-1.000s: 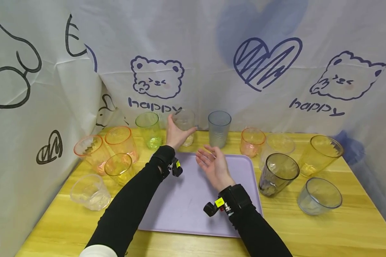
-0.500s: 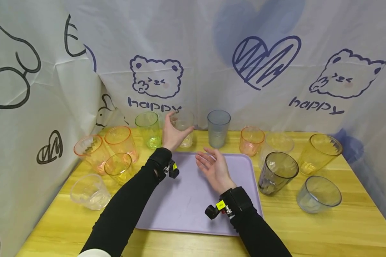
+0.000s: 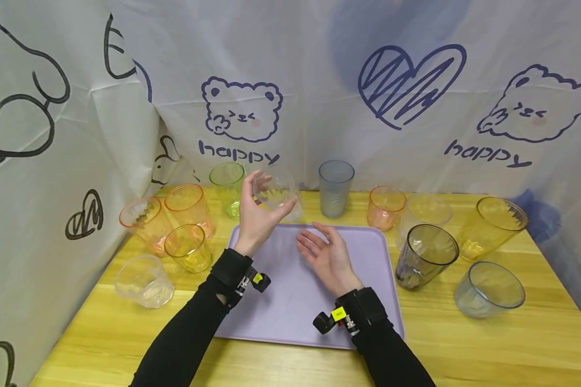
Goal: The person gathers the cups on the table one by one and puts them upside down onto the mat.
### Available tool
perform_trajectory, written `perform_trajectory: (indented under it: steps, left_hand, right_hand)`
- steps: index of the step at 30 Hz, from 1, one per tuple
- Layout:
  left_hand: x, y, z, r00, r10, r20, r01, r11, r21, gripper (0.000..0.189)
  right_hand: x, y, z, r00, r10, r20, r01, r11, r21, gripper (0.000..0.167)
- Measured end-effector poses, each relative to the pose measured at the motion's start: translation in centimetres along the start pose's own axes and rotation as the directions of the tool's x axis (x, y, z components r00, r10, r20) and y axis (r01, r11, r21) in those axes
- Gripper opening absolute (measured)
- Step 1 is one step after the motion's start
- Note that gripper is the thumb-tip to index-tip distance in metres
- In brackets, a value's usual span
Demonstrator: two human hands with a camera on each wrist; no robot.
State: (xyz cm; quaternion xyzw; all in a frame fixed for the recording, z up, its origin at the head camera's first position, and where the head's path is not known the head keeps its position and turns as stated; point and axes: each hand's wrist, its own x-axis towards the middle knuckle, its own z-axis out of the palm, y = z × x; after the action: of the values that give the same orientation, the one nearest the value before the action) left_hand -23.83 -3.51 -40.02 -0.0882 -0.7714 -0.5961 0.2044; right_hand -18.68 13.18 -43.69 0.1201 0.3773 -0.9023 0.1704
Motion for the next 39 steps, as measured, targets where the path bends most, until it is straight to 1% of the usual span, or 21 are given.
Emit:
perform_trajectory:
  steps: [3,6,10,14,16,19,22,24,27,30,32,34,36,38,39]
  left_hand:
    - [-1.2,0.4,0.1,1.0,0.006,-0.006,-0.006,0.997,-0.077,0.09]
    - [-2.3,0.7,0.2,1.0,0.022,0.0,-0.021,0.987,-0.162,0.085]
    - [-3.8,0.9,0.3,0.999,0.039,0.029,-0.03,0.964,-0.265,0.082]
    - [-5.0,1.1,0.2,0.998,0.024,0.064,0.0,0.935,-0.354,0.081]
    - [-5.4,1.1,0.1,0.996,0.019,0.083,0.015,0.92,-0.393,0.081]
    - [-5.5,1.0,0.2,0.993,0.023,0.119,0.031,0.9,-0.435,0.082]
    - [-5.5,0.7,0.3,0.986,0.033,0.166,0.046,0.891,-0.452,0.083]
    - [-5.4,0.6,0.2,0.98,0.042,0.196,0.053,0.89,-0.452,0.083]
    - [-5.4,0.6,0.1,0.971,0.055,0.234,0.052,0.903,-0.428,0.081]
    - [-5.3,0.6,-0.2,0.961,0.061,0.27,0.045,0.928,-0.371,0.08]
    - [-5.3,0.5,-0.4,0.953,0.059,0.298,0.043,0.945,-0.323,0.08]
    - [-5.2,0.5,-0.6,0.944,0.046,0.327,0.046,0.962,-0.268,0.082]
    - [-5.1,0.5,-0.8,0.936,0.03,0.352,0.048,0.976,-0.212,0.084]
    - [-5.1,0.5,-1.0,0.93,0.012,0.367,0.045,0.988,-0.149,0.088]
    - [-5.0,0.5,-1.1,0.93,0.004,0.369,0.041,0.993,-0.114,0.091]
  right_hand:
    - [-0.1,0.0,-0.2,1.0,-0.006,0.009,0.006,0.999,0.036,0.045]
    - [-0.3,-0.1,-0.2,0.999,-0.019,0.025,0.018,0.998,0.053,0.051]
    - [-0.8,-0.1,-0.2,0.998,-0.039,0.056,0.036,0.997,0.061,0.057]
    - [-1.3,-0.3,-0.4,0.994,-0.051,0.097,0.046,0.997,0.059,0.055]
    - [-1.5,-0.6,-0.4,0.991,-0.053,0.122,0.046,0.997,0.062,0.051]
    - [-1.7,-1.2,-0.5,0.986,-0.055,0.154,0.039,0.994,0.103,0.048]
    - [-1.8,-1.8,-0.5,0.981,-0.063,0.183,0.039,0.991,0.13,0.052]
    - [-1.9,-2.2,-0.6,0.978,-0.067,0.198,0.043,0.992,0.123,0.055]
    - [-2.0,-2.6,-0.7,0.979,-0.068,0.191,0.047,0.992,0.114,0.055]
    - [-2.2,-3.0,-0.8,0.979,-0.085,0.183,0.066,0.992,0.107,0.052]
    - [-2.3,-3.3,-0.8,0.979,-0.108,0.172,0.094,0.992,0.088,0.049]
    - [-2.5,-3.5,-0.9,0.975,-0.144,0.167,0.139,0.989,0.043,0.047]
    - [-2.8,-3.8,-0.9,0.972,-0.183,0.149,0.189,0.982,-0.027,0.043]
    - [-3.0,-4.0,-0.9,0.964,-0.229,0.136,0.244,0.964,-0.105,0.037]
    - [-3.1,-4.1,-0.8,0.958,-0.255,0.129,0.273,0.95,-0.152,0.033]
